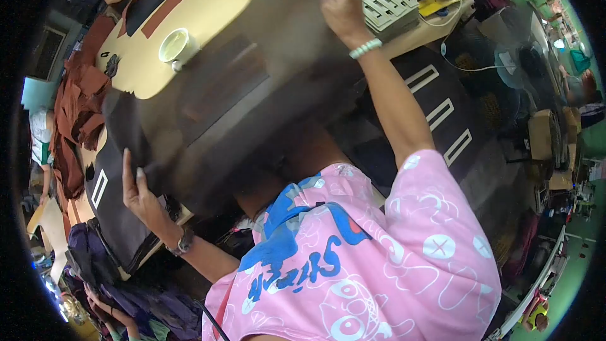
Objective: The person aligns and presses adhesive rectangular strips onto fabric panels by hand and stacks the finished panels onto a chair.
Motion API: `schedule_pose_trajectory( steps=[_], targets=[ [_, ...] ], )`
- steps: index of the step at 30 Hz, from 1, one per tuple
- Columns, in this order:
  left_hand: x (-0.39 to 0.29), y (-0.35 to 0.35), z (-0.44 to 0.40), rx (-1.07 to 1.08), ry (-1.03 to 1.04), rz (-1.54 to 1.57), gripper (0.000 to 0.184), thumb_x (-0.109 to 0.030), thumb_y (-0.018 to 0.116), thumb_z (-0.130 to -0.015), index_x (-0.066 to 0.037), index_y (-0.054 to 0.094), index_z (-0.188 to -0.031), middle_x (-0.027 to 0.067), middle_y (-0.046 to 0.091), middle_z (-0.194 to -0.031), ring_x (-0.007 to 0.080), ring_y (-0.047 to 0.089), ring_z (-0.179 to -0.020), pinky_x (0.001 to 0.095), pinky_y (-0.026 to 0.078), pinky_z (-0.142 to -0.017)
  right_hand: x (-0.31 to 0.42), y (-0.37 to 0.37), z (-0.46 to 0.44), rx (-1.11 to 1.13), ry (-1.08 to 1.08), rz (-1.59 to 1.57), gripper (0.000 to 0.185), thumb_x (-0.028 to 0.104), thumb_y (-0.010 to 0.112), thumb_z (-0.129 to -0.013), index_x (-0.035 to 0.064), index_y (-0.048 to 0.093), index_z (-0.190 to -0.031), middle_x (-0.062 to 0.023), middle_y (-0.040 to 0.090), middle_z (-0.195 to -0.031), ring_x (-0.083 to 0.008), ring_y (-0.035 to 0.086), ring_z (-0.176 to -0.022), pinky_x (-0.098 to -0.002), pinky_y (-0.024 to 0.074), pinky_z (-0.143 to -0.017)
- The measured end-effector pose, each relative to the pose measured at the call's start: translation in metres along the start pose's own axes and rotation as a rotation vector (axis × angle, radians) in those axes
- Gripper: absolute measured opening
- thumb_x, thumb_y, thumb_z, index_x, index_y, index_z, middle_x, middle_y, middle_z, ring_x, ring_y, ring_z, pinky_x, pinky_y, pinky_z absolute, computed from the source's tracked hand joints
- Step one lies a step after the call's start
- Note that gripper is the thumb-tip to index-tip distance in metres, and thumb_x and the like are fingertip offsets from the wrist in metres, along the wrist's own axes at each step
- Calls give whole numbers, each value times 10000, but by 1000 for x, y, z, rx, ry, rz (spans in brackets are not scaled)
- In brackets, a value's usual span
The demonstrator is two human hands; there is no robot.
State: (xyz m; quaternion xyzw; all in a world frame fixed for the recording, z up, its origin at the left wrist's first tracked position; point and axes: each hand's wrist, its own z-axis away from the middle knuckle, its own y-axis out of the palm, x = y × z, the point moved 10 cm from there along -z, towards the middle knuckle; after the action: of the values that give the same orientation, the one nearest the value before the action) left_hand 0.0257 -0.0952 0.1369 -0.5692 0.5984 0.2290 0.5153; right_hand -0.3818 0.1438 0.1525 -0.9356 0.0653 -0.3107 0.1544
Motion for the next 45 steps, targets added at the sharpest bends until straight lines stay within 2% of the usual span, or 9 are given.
schedule_pose_trajectory(
  steps=[1, 6, 12, 17, 26, 31, 40, 42, 45],
  targets=[
    [-4, 7, 10, 75, 17, -55, 397, 58, 454, -855, 35, 516, -1246, 119, 543, -1263, 144, 535, -1102, 256, 411, -920, -14, -19, 13, 36, 113, -45, 432, 39, 638, -809, 4, 483, -1211, -152, 601, -1154, -277, 611, -984, -349, 474, -834],
    [-8, 94, 80, 619, -281, 354, 493, 96, 433, -781, 35, 496, -1266, 122, 519, -1292, 184, 468, -1209, 293, 333, -1022, -69, -153, 101, 34, 323, 247, 651, -44, 578, -787, 47, 308, -1372, -137, 638, -911, -263, 635, -847, -348, 480, -751],
    [-50, 272, 190, 1295, 159, 316, 518, 86, 487, -811, -39, 460, -1312, 157, 474, -1336, 246, 388, -1290, 323, 278, -1065, -118, -384, 255, -17, 695, 869, 741, 9, 565, -812, 141, 197, -1442, -141, 662, -911, -334, 635, -831, -432, 477, -746],
    [-104, 319, 265, 1483, 280, 323, 510, 60, 524, -827, -55, 446, -1318, 258, 441, -1316, 361, 410, -1251, 340, 373, -991, -117, -507, 278, 75, 792, 1367, 645, 74, 549, -838, 155, 272, -1415, -169, 651, -850, -356, 622, -784, -463, 470, -690],
    [-46, 367, 261, 1170, 379, 66, 628, -28, 491, -877, -35, 183, -1424, 308, 256, -1404, 476, 410, -1182, 448, 454, -885, -255, -397, 176, 90, 615, 1251, 551, 118, 528, -825, 188, 381, -1352, -192, 640, -794, -372, 626, -726, -505, 468, -638],
    [-8, 386, 270, 1214, 191, -54, 634, -78, 496, -892, -1, 151, -1418, 319, 247, -1400, 477, 398, -1190, 437, 443, -904, -310, -320, 129, 107, 442, 1158, 540, 107, 566, -807, 70, 412, -1323, -135, 639, -762, -307, 609, -788, -431, 440, -743],
    [16, 431, 259, 1185, -103, 24, 598, -120, 512, -910, 60, 208, -1393, 308, 259, -1407, 397, 339, -1284, 374, 429, -935, -400, -273, 114, 139, 659, 1143, 638, 61, 540, -792, 49, 294, -1380, -177, 642, -880, -305, 607, -886, -425, 383, -871],
    [42, 438, 257, 1165, -68, 2, 606, -106, 534, -902, 15, 227, -1410, 178, 456, -1050, 218, 445, -875, 291, 434, -716, -408, -265, 114, 138, 651, 1164, 638, 45, 525, -799, 40, 278, -1388, -177, 642, -881, -303, 605, -888, -424, 378, -879],
    [57, 443, 250, 1156, -67, -33, 619, -112, 551, -900, -26, 235, -1425, 61, 478, -767, 95, 377, -607, 243, 384, -559, -414, -252, 110, 101, 603, 1187, 654, 27, 506, -812, 38, 242, -1410, -166, 635, -864, -302, 603, -876, -404, 378, -883]
  ],
)
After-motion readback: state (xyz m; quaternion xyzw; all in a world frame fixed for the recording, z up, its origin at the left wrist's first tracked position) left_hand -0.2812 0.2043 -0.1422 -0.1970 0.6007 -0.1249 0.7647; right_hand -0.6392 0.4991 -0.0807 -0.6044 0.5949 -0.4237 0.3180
